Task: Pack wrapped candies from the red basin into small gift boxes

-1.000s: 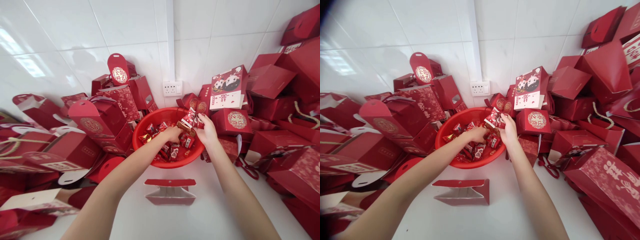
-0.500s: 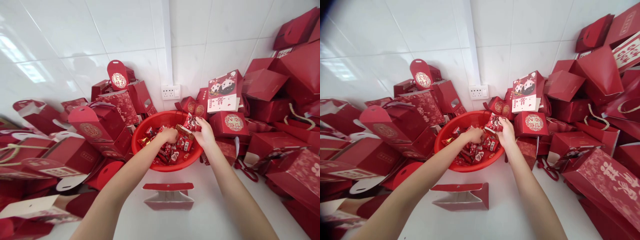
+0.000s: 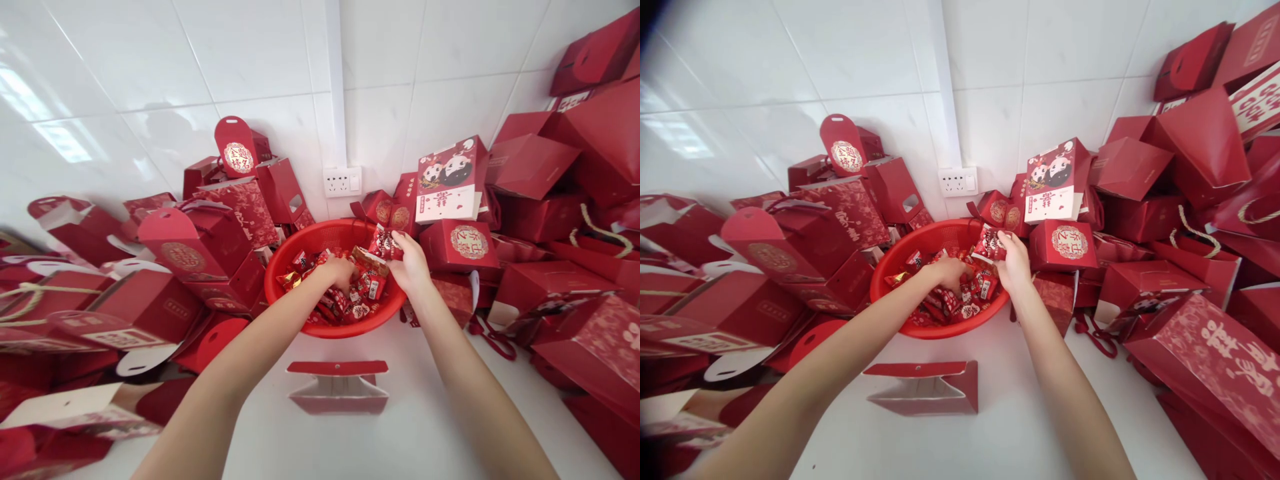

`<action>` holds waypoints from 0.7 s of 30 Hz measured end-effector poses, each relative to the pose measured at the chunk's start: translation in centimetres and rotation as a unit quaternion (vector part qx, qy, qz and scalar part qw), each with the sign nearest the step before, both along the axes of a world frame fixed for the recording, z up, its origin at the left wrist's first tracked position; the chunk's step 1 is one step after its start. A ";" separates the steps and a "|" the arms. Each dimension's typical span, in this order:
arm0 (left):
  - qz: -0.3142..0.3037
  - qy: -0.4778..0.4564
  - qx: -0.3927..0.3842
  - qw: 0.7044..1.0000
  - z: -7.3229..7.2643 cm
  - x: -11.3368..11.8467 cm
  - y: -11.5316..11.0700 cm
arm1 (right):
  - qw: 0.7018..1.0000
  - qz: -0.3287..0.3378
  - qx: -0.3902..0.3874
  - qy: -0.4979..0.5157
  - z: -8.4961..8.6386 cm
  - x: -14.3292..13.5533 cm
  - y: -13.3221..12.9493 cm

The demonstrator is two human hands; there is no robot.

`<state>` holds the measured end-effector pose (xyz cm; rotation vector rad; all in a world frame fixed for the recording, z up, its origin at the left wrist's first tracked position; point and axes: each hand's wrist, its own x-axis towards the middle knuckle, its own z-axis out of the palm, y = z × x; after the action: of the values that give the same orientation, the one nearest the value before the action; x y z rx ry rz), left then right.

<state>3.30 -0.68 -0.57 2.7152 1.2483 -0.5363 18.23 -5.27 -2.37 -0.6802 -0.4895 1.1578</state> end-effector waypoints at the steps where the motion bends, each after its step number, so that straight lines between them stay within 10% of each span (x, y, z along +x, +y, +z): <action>1: -0.009 -0.012 -0.005 1.000 -0.1 -0.1 0.1 | 1.000 0.000 0.003 0.000 0.0 0.0 0.0; 14: -0.072 -0.064 -0.103 0.990 -1.1 0.0 0.1 | 1.000 0.002 0.017 -0.023 -0.2 0.0 -0.1; 21: 0.009 -0.094 -0.039 0.995 -0.2 -0.8 0.8 | 1.000 -0.011 0.004 -0.018 0.0 -0.3 -0.2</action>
<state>2.54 0.09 -0.77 2.6165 1.1793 -0.3114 17.97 -5.44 -2.32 -0.6985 -0.5154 1.1229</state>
